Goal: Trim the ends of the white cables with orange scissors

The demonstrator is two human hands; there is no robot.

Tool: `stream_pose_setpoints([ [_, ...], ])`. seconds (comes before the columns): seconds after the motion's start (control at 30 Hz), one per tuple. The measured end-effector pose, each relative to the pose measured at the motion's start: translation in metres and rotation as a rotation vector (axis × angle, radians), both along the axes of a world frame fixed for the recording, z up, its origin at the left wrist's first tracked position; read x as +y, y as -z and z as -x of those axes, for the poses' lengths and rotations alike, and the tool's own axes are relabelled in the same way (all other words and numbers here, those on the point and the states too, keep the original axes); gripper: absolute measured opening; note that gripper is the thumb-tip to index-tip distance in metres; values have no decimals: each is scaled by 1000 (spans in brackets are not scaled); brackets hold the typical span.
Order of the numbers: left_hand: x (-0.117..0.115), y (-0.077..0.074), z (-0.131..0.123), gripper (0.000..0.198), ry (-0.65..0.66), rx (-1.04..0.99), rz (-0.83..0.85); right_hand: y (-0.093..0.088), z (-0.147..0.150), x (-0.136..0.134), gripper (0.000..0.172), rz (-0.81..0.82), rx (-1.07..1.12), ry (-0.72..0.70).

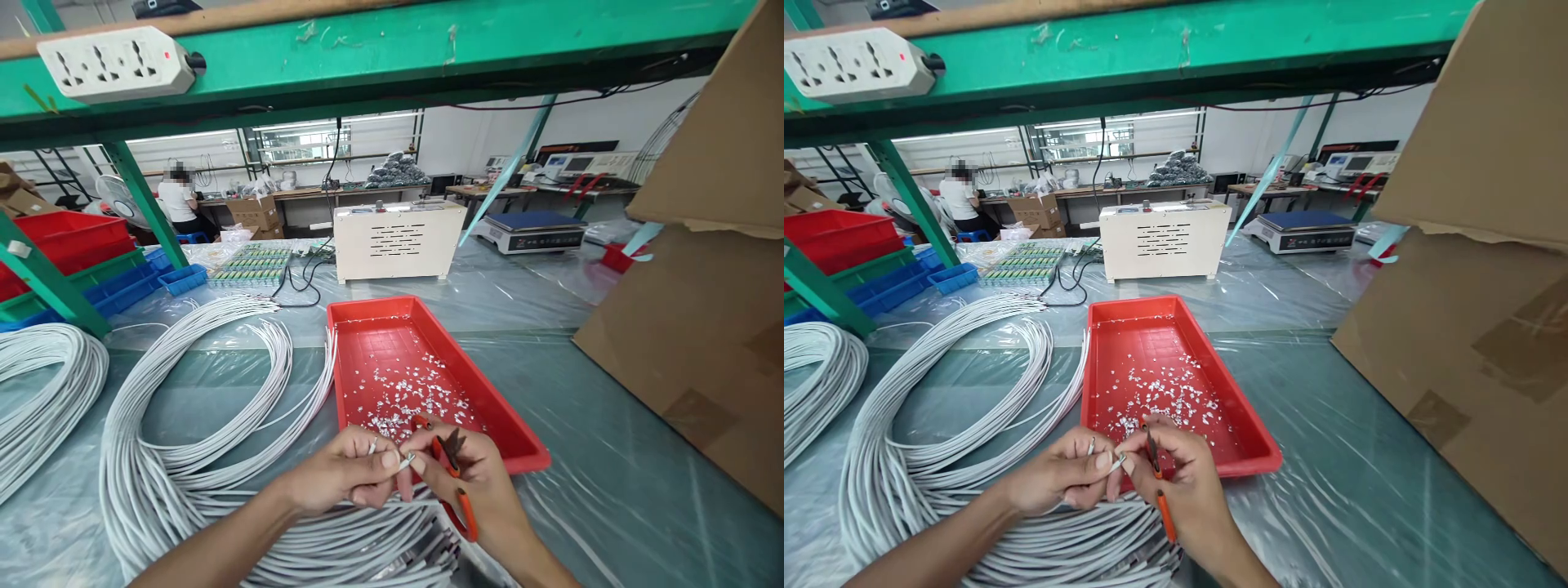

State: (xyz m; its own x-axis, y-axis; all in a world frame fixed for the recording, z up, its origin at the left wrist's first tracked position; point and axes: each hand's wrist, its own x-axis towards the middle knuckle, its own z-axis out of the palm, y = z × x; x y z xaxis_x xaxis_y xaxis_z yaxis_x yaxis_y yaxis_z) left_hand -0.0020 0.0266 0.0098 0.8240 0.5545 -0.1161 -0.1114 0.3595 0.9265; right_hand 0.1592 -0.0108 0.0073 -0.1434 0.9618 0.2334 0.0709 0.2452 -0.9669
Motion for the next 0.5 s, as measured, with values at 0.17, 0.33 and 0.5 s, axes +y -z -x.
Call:
stream_pose_setpoints([
  [0.17,-2,3,0,31,173,34,78,5,-3,2,9,-185,-147,96],
  [0.33,0,6,-1,31,80,69,54,7,-10,5,10,-270,-214,205],
  [0.5,2,6,-1,30,8,105,31,9,-23,12,10,-271,-451,294],
])
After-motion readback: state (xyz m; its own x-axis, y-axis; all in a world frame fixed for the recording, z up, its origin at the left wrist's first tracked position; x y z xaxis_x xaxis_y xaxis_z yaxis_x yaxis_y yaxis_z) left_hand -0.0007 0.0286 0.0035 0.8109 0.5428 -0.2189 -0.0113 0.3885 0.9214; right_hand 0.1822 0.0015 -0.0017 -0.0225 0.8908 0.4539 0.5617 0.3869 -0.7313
